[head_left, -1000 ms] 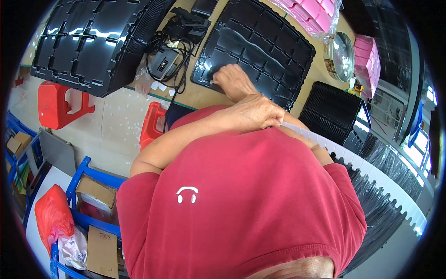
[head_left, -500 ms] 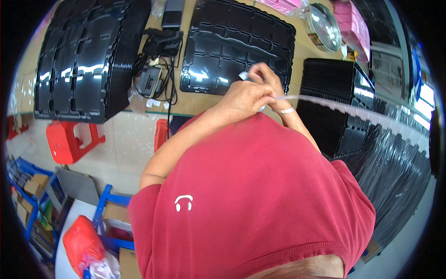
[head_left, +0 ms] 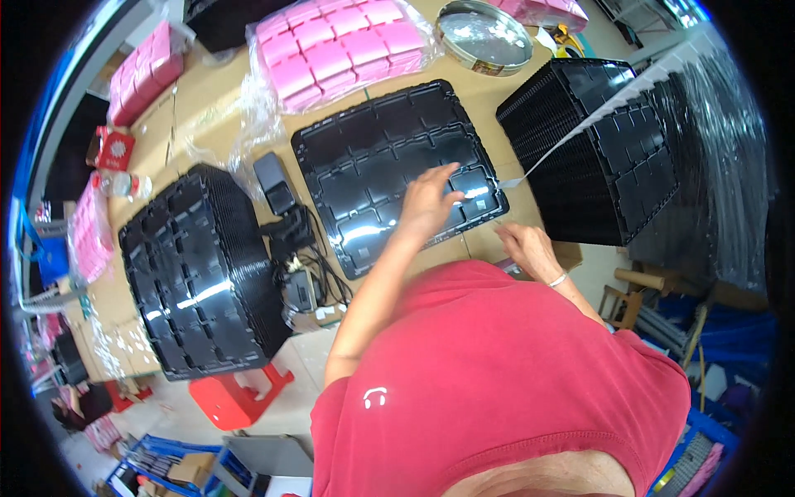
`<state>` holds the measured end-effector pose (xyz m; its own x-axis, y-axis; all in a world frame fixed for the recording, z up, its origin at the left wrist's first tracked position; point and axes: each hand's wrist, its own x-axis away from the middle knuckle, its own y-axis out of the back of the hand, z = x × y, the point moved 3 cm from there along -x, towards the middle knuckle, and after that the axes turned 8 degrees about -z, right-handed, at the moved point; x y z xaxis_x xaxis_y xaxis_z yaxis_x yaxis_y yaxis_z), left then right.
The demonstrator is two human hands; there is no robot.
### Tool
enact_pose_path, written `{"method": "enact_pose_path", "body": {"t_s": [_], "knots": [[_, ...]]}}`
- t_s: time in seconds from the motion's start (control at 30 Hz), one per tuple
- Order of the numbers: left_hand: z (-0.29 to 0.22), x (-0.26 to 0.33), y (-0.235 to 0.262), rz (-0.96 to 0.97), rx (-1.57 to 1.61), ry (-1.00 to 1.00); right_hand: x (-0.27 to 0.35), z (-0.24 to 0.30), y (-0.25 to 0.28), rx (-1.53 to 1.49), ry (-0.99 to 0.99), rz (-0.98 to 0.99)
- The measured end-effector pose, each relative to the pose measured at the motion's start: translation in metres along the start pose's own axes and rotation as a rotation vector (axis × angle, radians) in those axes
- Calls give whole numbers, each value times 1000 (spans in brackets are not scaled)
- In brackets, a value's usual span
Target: The person places pink foam blocks into black plastic grid trays and applies white dividers by hand.
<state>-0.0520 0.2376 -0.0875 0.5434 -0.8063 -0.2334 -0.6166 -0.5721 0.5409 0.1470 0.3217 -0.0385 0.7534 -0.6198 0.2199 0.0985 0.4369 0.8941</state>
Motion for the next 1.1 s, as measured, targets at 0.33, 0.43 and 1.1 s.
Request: {"method": "enact_pose_path", "body": {"t_s": [0.33, 0.43, 1.1], "knots": [[85, -56, 128, -514, -9, 314, -254, 89, 6, -377, 550, -713], [86, -71, 145, -506, -130, 396, -330, 90, 2, -178, 605, -748], [149, -164, 150, -397, -551, 25, -401, 113, -19, 282, 951, -433]]}}
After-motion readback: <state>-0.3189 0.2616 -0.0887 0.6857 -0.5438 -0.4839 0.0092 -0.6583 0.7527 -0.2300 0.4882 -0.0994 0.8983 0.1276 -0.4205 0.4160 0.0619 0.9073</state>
